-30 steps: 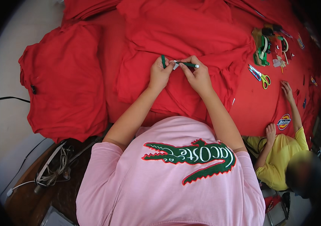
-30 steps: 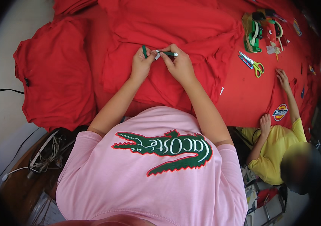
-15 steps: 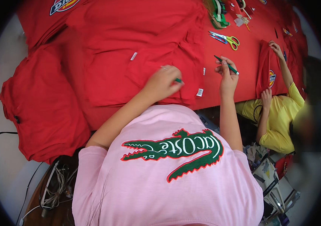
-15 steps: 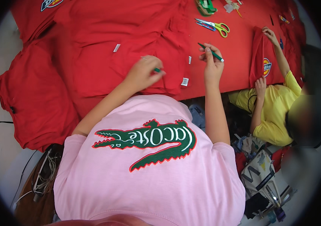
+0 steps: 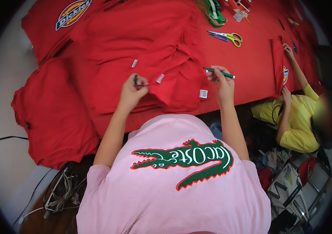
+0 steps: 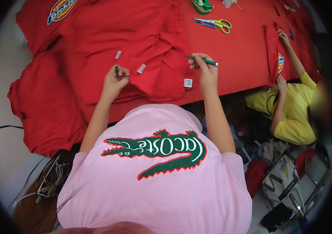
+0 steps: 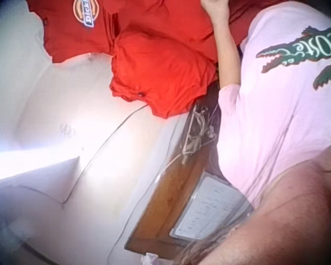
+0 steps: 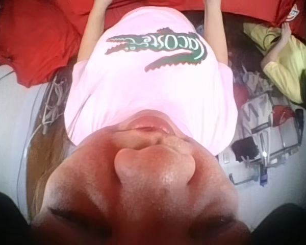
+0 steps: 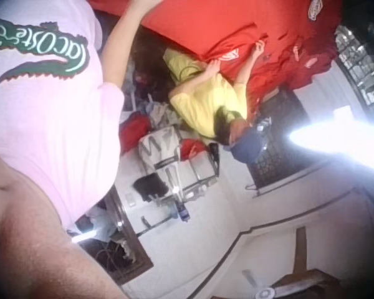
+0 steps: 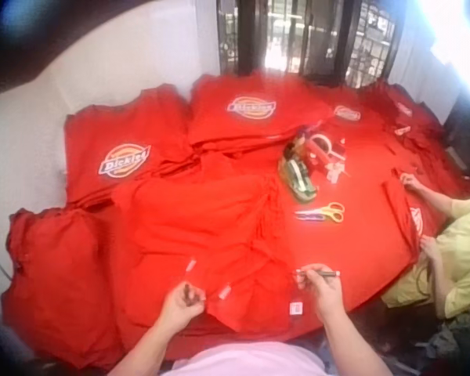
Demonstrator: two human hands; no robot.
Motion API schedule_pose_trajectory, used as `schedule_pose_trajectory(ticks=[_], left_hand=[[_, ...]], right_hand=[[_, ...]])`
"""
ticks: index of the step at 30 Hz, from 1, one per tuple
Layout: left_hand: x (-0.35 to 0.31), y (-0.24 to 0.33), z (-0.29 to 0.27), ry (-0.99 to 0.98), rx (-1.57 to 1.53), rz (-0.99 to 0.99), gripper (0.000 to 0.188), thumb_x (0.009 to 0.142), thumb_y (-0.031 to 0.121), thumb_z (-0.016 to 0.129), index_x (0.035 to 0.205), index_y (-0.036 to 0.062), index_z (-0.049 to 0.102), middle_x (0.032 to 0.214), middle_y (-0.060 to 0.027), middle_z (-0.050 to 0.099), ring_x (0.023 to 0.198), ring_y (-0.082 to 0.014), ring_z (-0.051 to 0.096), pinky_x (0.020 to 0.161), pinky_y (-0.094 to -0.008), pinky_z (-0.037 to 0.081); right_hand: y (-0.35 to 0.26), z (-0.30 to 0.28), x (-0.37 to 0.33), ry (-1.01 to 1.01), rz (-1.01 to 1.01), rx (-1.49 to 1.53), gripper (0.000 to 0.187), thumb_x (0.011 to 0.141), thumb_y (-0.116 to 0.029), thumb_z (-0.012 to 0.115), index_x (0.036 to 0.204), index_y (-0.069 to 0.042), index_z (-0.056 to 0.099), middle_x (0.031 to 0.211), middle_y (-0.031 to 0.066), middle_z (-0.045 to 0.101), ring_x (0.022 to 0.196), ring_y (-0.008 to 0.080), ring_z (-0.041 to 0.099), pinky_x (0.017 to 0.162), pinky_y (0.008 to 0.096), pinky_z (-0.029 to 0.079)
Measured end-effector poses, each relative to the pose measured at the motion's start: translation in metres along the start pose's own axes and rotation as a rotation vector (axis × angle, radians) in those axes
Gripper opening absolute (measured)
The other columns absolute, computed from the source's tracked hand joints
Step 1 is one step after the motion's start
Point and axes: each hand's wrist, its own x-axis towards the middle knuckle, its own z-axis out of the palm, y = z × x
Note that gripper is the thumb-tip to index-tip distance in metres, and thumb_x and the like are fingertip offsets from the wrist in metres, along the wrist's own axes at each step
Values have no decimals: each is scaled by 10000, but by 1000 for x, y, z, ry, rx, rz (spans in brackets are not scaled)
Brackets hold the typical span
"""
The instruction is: The person organizes a stack of red shirts on a table, writing notes in a notepad and using a pen to mark labels before trimming a thread with shears.
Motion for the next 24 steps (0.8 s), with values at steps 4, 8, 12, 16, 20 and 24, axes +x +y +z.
schedule_pose_trajectory(ticks=[4, 8, 12, 16, 20, 24], left_hand=[[-18, -17, -75, 366, 267, 67, 291, 859, -50, 689, 853, 80, 430, 882, -15, 598, 792, -69, 541, 755, -238, 491], [-17, 7, -33, 299, 274, 268, 271, 878, -32, 719, 880, 51, 461, 845, -28, 615, 795, -88, 576, 750, -256, 511], [-5, 24, 25, 170, 736, 378, 203, 868, 41, 746, 925, 12, 554, 863, -105, 655, 794, -196, 645, 755, -299, 553], [20, -12, 33, 261, 902, 401, 189, 893, 92, 735, 944, 17, 569, 874, -150, 675, 756, -263, 679, 719, -326, 550], [35, -8, 21, 318, 561, 46, 216, 929, 79, 721, 919, 34, 510, 792, -106, 650, 714, -211, 686, 685, -323, 517], [54, -48, 4, 388, -12, 94, 293, 963, -47, 664, 839, 117, 455, 829, 17, 588, 767, -75, 570, 739, -231, 491]], right_hand=[[15, 36, 3, -134, 76, 67, 158, 1037, -101, 599, 1160, -11, 641, 965, 88, 711, 848, 146, 671, 805, 287, 540], [26, 94, 16, -285, 82, 24, 149, 1012, -50, 631, 1156, -13, 621, 990, 98, 718, 907, 153, 698, 822, 276, 562], [45, 131, 38, -331, 105, 88, 141, 1016, -61, 638, 1146, -15, 612, 998, 106, 722, 879, 146, 702, 817, 274, 570], [56, 148, 48, -354, 70, 9, 120, 1017, -60, 646, 1124, -16, 612, 979, 93, 716, 869, 133, 697, 807, 268, 569], [68, 149, 47, -354, -4, -70, 85, 1014, -54, 650, 1076, -8, 615, 972, 80, 709, 864, 115, 689, 775, 253, 565], [63, 161, 41, -357, 2, -115, 62, 1010, -50, 654, 1036, -3, 624, 954, 62, 706, 852, 94, 675, 750, 239, 554]])
